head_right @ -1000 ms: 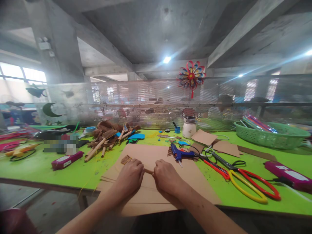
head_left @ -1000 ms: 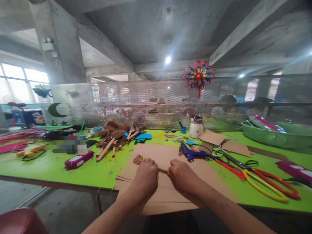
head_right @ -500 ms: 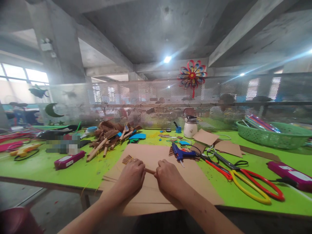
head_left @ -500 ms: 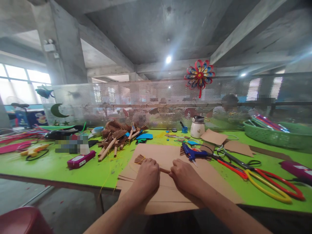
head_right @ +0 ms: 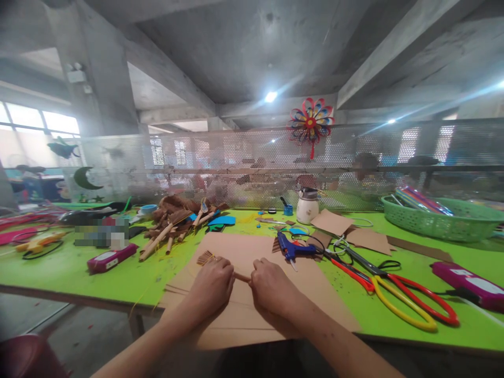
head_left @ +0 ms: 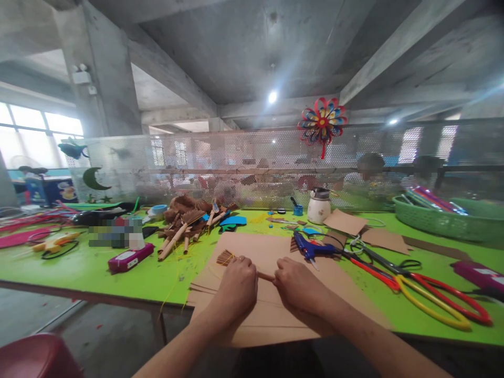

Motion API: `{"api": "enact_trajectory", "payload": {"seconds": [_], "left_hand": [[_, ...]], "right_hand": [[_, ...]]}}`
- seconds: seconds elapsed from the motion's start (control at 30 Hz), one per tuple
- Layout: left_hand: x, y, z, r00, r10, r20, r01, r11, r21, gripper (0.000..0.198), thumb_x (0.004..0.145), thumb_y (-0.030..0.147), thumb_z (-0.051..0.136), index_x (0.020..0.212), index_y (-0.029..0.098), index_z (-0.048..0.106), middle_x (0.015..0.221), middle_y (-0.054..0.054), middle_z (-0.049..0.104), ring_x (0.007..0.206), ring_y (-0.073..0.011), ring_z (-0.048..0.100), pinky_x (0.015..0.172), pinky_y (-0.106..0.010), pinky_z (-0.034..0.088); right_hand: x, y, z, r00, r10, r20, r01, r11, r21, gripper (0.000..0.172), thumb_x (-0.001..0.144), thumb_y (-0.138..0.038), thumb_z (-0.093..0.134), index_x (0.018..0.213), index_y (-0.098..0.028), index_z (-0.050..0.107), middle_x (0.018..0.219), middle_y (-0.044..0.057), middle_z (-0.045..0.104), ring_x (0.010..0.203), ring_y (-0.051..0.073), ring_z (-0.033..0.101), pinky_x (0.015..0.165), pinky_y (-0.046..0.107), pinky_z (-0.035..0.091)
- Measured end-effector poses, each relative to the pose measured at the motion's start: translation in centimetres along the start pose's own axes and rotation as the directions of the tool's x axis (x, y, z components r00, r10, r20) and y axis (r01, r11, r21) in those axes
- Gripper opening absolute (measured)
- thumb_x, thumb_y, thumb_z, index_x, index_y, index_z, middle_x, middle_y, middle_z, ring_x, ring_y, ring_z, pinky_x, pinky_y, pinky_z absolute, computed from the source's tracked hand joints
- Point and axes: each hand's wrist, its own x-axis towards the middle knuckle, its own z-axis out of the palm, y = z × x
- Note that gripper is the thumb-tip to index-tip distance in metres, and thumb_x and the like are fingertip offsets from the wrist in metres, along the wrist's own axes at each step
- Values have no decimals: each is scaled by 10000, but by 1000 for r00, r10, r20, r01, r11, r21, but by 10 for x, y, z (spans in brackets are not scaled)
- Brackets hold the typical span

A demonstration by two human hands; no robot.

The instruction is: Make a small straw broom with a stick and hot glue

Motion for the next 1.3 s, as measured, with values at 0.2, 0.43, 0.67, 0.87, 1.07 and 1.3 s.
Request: {"api": "enact_trajectory", "payload": {"seconds": [0.2,0.43,0.67,0.87,1.07,1.3], "left_hand": [[-1,1,-2,1000,1,-4,-1,999,-37,253,865,145,395,781,125,632,841,-124,625,820,-225,555,783,-368,405],[0,-1,0,1000,19,2,-19,999,-28,259,866,147,393,782,126,638,824,-122,625,807,-228,553,776,-373,406],[-1,-1,3,1000,7,-9,-7,1000,-12,269,882,163,380,785,125,629,833,-123,615,813,-231,546,762,-371,409],[-1,-1,2,999,26,-30,-27,1000,-6,263,882,169,391,776,127,627,818,-116,614,822,-232,541,782,-371,407],[-3,-1,6,999,19,-47,-18,1000,18,247,874,161,403,792,127,633,833,-116,616,826,-228,539,801,-371,403],[-5,-1,10,998,14,-61,-13,1000,20,228,861,156,420,777,128,631,824,-111,610,824,-227,537,791,-366,409]], "right_hand": [[-13,-12,-41,999,15,29,-17,997,75,234,897,-170,411,866,-118,637,848,107,611,715,162,550,629,274,346],[-14,-2,-32,998,61,30,-64,989,130,196,883,-244,469,798,-140,611,775,81,608,667,156,546,581,272,317],[-10,26,8,998,-54,-23,57,992,112,263,904,-259,467,729,-147,629,793,66,597,726,163,541,652,281,329],[-18,20,7,993,-52,-109,65,991,117,247,908,-219,446,737,-152,613,800,63,583,755,170,524,672,292,320],[-18,20,13,990,-71,-125,87,988,130,224,893,-192,452,726,-159,598,797,59,572,724,165,507,660,297,312],[-21,19,16,987,-43,-156,66,987,145,210,890,-168,462,729,-159,595,813,62,573,752,173,508,668,293,317]]}}
